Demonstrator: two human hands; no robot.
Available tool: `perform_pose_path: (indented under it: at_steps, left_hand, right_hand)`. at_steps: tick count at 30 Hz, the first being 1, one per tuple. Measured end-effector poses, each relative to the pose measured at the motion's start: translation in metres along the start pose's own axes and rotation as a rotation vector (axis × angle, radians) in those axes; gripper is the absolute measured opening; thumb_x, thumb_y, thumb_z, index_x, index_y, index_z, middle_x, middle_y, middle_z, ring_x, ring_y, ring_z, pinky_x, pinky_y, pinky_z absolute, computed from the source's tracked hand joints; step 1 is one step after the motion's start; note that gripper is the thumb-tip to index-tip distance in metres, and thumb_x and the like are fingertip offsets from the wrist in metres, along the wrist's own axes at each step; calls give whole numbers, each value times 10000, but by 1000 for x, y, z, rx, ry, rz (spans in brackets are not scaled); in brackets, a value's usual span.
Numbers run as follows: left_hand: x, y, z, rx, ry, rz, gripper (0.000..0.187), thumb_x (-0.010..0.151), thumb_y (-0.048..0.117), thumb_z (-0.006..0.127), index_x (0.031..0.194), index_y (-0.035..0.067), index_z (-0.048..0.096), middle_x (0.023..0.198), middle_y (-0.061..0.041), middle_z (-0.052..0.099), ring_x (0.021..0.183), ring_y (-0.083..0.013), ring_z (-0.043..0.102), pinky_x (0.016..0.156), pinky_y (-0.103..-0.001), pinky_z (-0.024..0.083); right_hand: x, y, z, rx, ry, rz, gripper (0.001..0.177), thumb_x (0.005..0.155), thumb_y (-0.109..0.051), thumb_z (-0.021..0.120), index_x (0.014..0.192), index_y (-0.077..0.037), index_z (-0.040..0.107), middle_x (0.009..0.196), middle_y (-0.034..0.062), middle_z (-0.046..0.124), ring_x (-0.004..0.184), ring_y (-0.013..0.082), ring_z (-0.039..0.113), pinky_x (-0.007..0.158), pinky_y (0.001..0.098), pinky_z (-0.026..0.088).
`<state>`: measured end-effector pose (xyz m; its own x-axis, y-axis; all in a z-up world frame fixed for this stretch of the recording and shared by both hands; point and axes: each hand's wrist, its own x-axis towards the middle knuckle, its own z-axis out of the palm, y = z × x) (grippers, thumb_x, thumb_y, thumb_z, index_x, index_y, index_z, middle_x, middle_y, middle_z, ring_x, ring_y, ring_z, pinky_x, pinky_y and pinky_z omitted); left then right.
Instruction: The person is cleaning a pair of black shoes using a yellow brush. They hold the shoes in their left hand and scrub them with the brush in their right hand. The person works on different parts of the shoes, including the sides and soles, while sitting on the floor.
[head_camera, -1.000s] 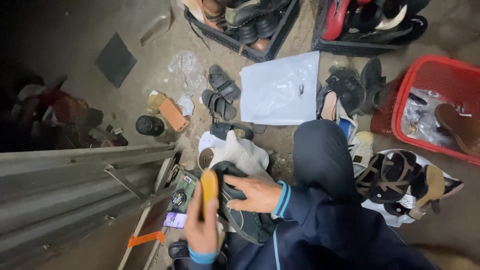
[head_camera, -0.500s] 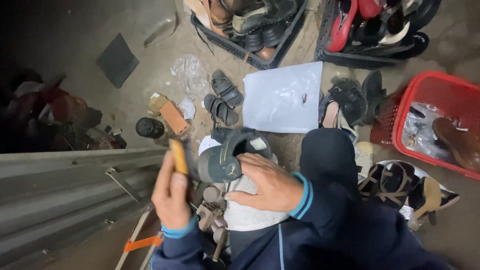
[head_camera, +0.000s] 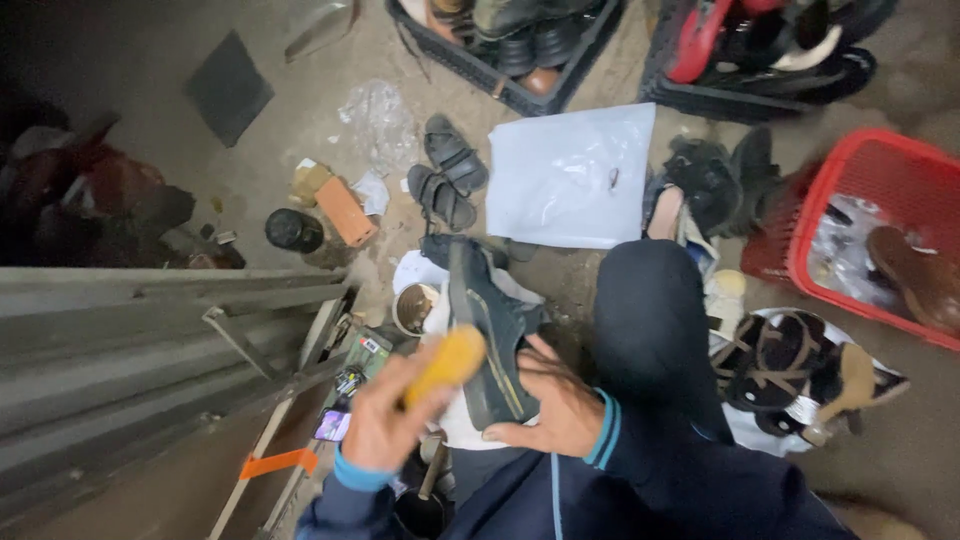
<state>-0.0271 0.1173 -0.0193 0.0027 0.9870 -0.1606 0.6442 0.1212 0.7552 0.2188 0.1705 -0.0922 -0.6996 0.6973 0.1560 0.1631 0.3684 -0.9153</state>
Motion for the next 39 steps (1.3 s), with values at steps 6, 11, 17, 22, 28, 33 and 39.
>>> perform_pose_path:
  at_steps: [6,11,17,22,28,33,39]
  left_hand:
    - [19,32,4,-32,-133,289,574,919,273,731,1435,67,585,921,-91,622,744,-198,567,661,-318,483]
    - [31,-57,-6,471,352,151,559,895,348,843,1393,124,729,1010,-122,697,899,-268,677,819,-388,522]
    - [21,27,-4,-91,517,-256,570,1059,104,535,1584,-85,419,1434,-302,539,1219,-309,550,957,-346,449]
    - [-6,-6,32,771,491,675,284,1107,-9,561,1358,-27,430,1414,-485,559,963,-593,695,696,-512,527]
    - [-22,12,101,-311,640,-518,609,917,108,515,1526,102,493,1421,-66,614,1228,-116,558,1022,-212,390]
    - [-33,-13,121,24,702,-199,589,934,176,667,1454,-63,524,1408,-256,612,1260,-321,618,1037,-360,482]
    - [-32,-15,122,124,771,-181,588,977,251,585,1452,-89,512,1412,-289,594,1289,-398,604,1062,-401,469]
  right_hand:
    - [-7,12,-6,-67,112,-178,610,841,-479,775,1189,8,656,1076,170,700,1021,353,652,1030,489,379]
    - [-13,13,-12,23,5,-56,514,867,-517,689,942,-12,629,941,122,607,958,344,630,1197,593,223]
    - [-8,19,-22,57,11,-112,507,904,-507,618,955,-2,615,920,105,520,902,316,614,1278,628,169]
    - [17,19,-84,-71,116,-236,464,933,-410,661,757,-24,473,825,64,385,685,250,445,1247,654,198]
    - [37,33,-186,-502,264,-337,594,896,-525,704,688,-18,475,759,70,419,664,255,454,1211,677,274]
    - [32,53,-244,-759,160,-240,543,930,-450,784,804,14,531,836,110,534,795,276,555,1256,698,161]
    - [22,155,-245,-825,26,-14,597,948,-511,662,1081,72,646,1237,240,651,1307,412,563,1207,654,311]
